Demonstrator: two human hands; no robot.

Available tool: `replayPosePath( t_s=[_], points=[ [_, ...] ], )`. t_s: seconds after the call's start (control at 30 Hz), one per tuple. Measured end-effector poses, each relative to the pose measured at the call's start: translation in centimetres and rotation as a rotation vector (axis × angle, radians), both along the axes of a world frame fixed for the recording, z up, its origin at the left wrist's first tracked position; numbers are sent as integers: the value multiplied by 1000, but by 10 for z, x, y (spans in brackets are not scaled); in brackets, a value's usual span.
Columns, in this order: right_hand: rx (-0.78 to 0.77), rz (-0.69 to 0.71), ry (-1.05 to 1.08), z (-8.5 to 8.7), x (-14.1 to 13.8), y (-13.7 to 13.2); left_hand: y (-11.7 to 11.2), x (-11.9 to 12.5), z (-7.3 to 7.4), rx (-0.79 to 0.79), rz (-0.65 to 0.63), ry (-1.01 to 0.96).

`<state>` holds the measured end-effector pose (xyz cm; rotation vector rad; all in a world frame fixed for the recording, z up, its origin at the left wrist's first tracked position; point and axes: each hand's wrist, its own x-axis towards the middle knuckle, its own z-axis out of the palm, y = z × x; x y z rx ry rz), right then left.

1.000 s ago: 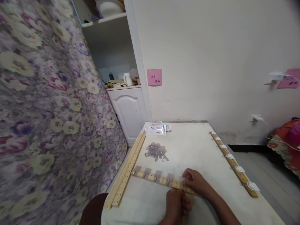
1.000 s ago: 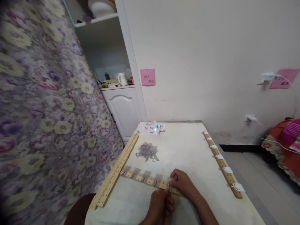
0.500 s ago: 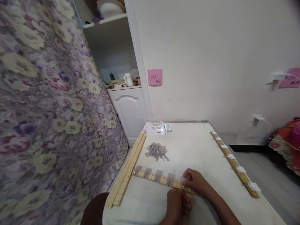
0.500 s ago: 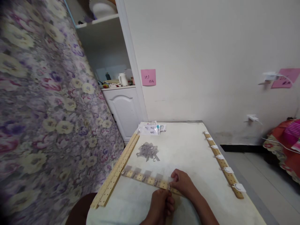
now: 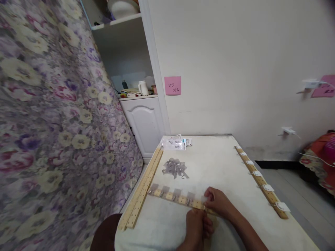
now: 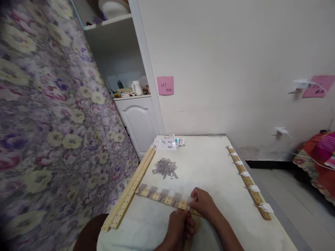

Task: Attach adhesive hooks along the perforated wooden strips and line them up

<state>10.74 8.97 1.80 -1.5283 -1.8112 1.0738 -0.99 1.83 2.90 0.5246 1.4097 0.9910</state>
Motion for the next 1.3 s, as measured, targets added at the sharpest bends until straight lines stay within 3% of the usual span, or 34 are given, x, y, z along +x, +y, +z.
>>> replayPosePath(
  t_s=[0.57,0.9,1.1,1.3],
  points=[
    [-18,16,79,1,-2,3,1,-3,1,4,-27,13],
    [21,-25,136,13,29,3,-2,-6,3,3,-23,-43],
    [-23,36,117,8,17,-3,-2,-6,1,-1,-33,-48],
    [-22,-13,14,-2,7,-1,0,-3,-4,5,-18,-27]
  ],
)
